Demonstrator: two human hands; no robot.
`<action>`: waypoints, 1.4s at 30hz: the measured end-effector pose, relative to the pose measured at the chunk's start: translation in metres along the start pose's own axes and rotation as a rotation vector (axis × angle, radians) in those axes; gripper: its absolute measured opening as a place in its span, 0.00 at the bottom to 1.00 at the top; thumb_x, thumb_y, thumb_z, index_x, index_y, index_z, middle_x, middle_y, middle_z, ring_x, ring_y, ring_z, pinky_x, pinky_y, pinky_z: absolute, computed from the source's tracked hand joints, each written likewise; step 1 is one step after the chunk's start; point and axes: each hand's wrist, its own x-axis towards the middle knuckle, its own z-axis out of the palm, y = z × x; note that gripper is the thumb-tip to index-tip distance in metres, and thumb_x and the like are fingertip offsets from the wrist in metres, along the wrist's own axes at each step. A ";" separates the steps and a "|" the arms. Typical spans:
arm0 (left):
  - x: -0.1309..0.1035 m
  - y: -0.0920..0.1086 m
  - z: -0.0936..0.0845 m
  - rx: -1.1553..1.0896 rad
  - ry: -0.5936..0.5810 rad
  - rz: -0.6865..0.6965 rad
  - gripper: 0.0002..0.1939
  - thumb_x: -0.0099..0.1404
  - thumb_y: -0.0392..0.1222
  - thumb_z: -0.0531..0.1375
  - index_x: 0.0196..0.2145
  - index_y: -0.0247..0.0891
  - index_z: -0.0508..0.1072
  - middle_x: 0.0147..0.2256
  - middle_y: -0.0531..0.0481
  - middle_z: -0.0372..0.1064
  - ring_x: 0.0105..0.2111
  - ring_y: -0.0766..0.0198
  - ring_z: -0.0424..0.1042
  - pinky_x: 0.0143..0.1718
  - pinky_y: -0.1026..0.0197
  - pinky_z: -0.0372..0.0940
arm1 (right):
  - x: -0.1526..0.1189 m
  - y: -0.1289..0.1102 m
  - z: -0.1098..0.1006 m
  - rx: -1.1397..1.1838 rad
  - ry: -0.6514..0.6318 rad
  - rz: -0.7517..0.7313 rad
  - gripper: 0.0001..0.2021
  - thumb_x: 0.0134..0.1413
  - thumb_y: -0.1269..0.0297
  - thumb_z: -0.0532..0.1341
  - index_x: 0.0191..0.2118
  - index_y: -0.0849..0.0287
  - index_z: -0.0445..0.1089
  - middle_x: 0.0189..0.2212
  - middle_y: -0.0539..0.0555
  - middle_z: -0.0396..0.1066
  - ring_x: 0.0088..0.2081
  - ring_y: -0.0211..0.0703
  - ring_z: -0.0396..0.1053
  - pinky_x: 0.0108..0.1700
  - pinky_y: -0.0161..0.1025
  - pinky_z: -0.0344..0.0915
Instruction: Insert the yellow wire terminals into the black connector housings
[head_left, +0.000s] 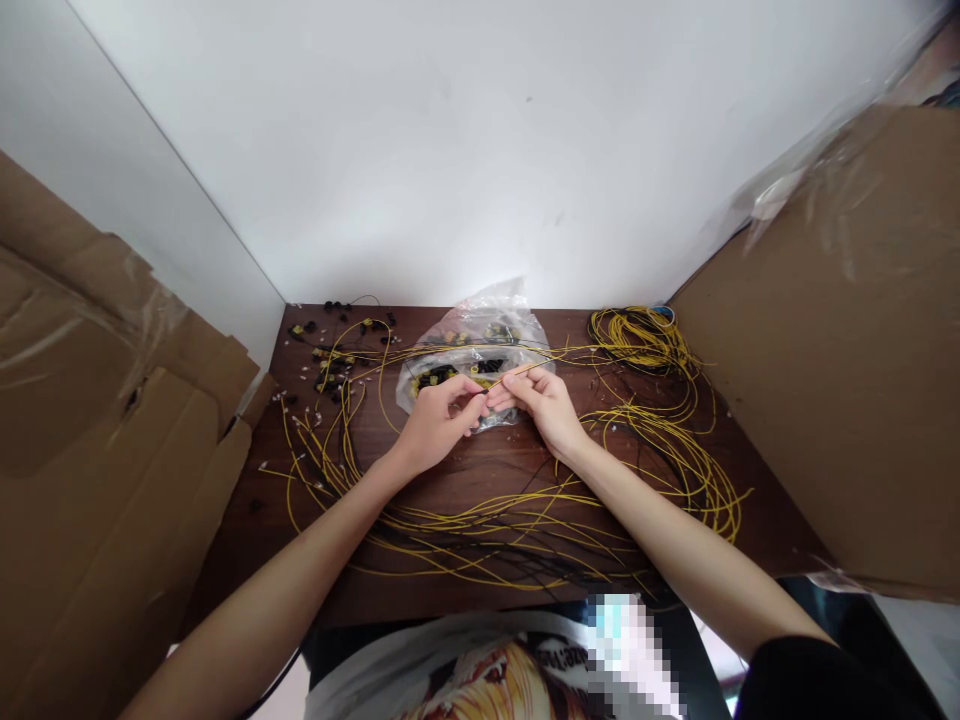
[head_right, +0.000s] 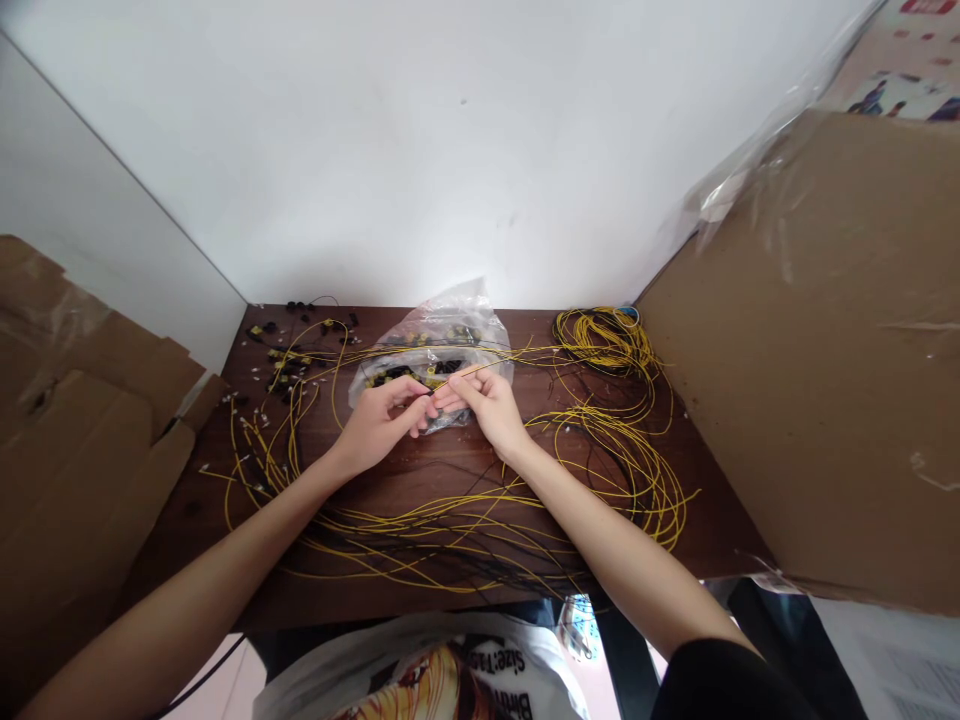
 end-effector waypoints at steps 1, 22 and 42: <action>0.000 0.000 0.000 0.006 0.003 0.000 0.09 0.62 0.43 0.55 0.33 0.33 0.67 0.29 0.49 0.72 0.22 0.70 0.68 0.25 0.67 0.67 | 0.001 0.001 0.000 0.026 0.005 0.011 0.13 0.46 0.57 0.66 0.30 0.62 0.67 0.24 0.52 0.74 0.25 0.38 0.73 0.30 0.36 0.72; -0.002 0.007 -0.002 0.302 0.001 0.142 0.09 0.65 0.41 0.50 0.31 0.35 0.66 0.25 0.52 0.67 0.22 0.70 0.62 0.26 0.67 0.57 | 0.002 -0.001 -0.001 -0.038 -0.044 0.012 0.14 0.42 0.56 0.68 0.28 0.62 0.70 0.24 0.53 0.75 0.25 0.36 0.73 0.31 0.33 0.71; -0.004 0.005 -0.004 0.562 0.032 0.218 0.11 0.67 0.42 0.49 0.35 0.37 0.69 0.27 0.51 0.68 0.23 0.68 0.63 0.27 0.66 0.53 | 0.001 -0.002 -0.003 -0.088 -0.073 -0.015 0.13 0.42 0.58 0.69 0.28 0.62 0.69 0.25 0.52 0.75 0.28 0.37 0.74 0.32 0.33 0.71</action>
